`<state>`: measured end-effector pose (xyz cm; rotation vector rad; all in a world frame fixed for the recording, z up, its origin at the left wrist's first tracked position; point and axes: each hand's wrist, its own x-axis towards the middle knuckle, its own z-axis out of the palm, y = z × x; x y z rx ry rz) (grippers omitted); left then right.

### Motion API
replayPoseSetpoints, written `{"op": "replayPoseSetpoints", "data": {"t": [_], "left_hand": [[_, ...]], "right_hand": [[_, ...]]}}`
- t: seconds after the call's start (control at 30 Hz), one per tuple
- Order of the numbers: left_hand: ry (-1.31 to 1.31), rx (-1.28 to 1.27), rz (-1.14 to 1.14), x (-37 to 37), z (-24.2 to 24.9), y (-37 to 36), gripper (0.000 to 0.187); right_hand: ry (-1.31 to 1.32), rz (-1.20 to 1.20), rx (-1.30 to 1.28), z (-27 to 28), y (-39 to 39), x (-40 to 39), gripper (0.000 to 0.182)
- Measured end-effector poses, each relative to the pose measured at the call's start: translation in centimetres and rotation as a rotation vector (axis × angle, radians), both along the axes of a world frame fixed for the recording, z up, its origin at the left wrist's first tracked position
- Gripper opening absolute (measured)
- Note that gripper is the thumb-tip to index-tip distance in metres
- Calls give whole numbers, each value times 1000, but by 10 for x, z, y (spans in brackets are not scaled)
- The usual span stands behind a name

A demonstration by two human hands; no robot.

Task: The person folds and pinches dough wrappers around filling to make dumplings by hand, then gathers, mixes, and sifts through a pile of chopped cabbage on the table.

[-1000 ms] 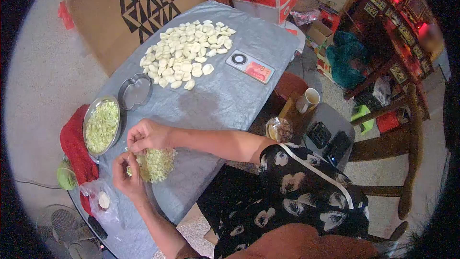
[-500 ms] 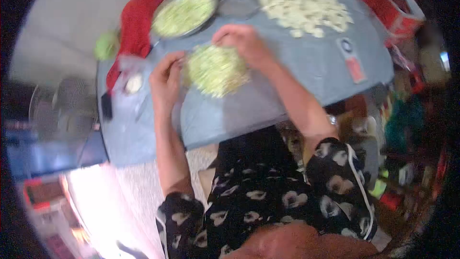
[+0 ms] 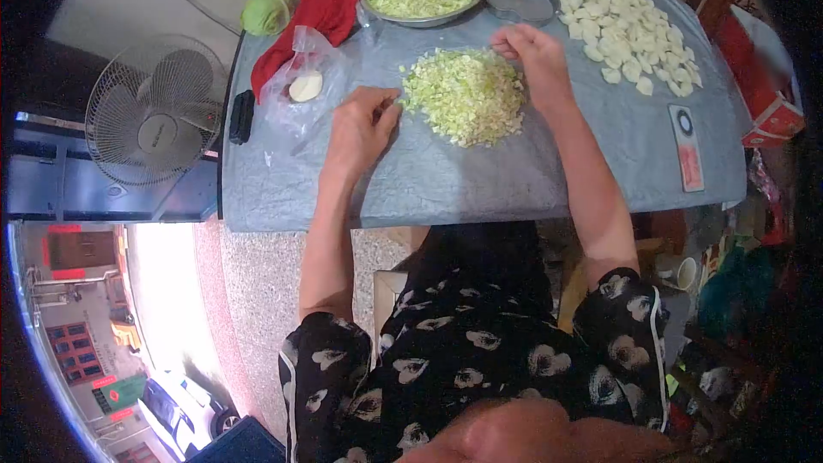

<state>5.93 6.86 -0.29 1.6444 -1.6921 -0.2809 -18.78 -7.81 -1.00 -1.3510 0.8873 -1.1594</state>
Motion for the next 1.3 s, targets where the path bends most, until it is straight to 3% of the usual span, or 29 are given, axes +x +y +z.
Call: {"op": "replayPoseSetpoints", "data": {"t": [0.17, 0.27, 0.37, 0.47, 0.6, 0.8, 0.9, 1.0, 1.1, 1.2, 1.3], "left_hand": [[-78, 46, -21, -4, 5, -5, 12], [19, 115, 15, -8, 10, -6, 13], [281, 245, -42, 3, 15, -20, 15], [216, 113, -86, -3, 27, -39, 19], [290, 235, -137, -4, 26, -66, 22], [537, 167, -164, -8, 8, -74, 23], [595, 177, -138, -4, 0, -70, 22], [580, 188, -111, -1, 5, -68, 21], [535, 181, -92, -3, 8, -65, 20], [451, 151, -110, -6, 3, -64, 21], [356, -11, -212, -14, -3, -66, 21]], "right_hand": [[-2, 12, 30, 0, -2, -2, 27], [-20, 2, 36, 1, -4, -4, 27], [-30, -2, 35, 0, -5, -6, 27], [-57, 8, 15, -1, -8, -8, 25], [-28, 33, 3, -3, -14, -14, 24], [136, 0, 10, -1, -15, -14, 22], [257, -62, -164, -2, -11, -15, 24], [693, -136, -421, 2, -3, -17, 23], [843, -64, -438, -3, 1, -10, 20], [598, 51, -588, -7, 6, -1, 17], [460, 237, -407, 2, 10, 1, 18]]}}
